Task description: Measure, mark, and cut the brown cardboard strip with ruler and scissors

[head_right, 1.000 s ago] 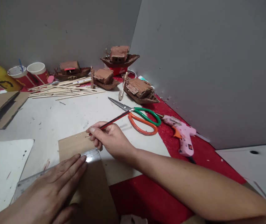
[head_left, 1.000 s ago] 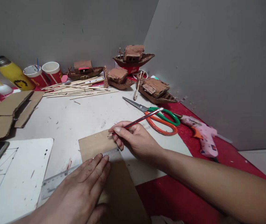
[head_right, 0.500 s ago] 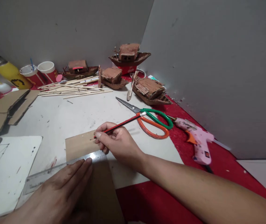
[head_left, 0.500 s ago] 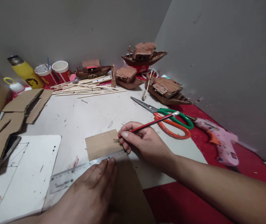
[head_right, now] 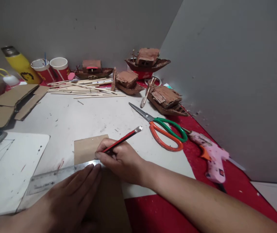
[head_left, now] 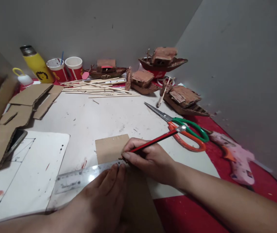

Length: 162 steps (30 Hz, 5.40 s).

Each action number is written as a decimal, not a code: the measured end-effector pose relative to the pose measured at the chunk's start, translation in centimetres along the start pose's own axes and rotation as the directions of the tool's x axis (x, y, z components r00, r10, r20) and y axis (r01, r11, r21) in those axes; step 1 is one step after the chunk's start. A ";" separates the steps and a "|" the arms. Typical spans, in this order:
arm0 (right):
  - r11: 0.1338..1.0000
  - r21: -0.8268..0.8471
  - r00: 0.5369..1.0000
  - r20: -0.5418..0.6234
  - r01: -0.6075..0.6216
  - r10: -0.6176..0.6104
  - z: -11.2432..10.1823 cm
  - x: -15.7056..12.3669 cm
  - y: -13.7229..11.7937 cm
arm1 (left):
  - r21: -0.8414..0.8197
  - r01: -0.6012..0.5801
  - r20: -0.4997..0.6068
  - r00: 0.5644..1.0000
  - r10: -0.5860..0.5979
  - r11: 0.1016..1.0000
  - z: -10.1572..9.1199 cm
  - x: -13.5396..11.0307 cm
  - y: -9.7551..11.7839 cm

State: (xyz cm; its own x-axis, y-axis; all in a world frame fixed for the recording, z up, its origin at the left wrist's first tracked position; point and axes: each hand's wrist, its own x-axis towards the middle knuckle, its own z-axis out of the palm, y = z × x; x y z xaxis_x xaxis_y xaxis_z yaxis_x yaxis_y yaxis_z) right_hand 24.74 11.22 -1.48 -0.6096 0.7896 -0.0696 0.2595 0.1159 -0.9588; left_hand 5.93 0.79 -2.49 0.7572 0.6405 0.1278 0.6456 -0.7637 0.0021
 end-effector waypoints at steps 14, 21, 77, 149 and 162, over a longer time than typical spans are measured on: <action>0.996 -0.076 0.999 0.005 0.047 -0.047 0.5 -0.1 0.9 | -0.078 0.004 0.094 0.996 0.003 0.997 0.9 0.3 0.1; 0.993 -0.103 0.998 0.005 0.055 -0.055 0.6 -0.2 1.0 | -0.038 -0.012 0.029 0.999 0.013 0.999 0.5 0.5 0.1; 0.970 -0.180 0.986 0.055 0.166 -0.158 0.7 -0.8 1.2 | 0.021 0.010 -0.200 0.980 -0.006 1.000 -0.1 0.5 0.4; 0.956 0.015 0.918 -0.283 0.293 -0.277 -0.3 -3.4 1.1 | -0.501 0.560 -0.024 0.754 -0.657 0.660 -5.4 -2.8 -0.8; 0.806 0.550 0.943 -0.332 0.216 -0.026 -0.9 -4.0 -1.4 | -0.817 0.385 0.064 0.800 -0.597 0.429 -6.1 0.6 -0.7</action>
State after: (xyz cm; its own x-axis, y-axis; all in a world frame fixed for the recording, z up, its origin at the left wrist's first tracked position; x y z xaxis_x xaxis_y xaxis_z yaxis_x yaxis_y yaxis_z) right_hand 27.51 8.44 0.43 -0.3325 0.9417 0.0509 -0.3348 -0.0674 -0.9399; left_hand 5.34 1.20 3.63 0.2270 0.9731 0.0380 0.4871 -0.1472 0.8608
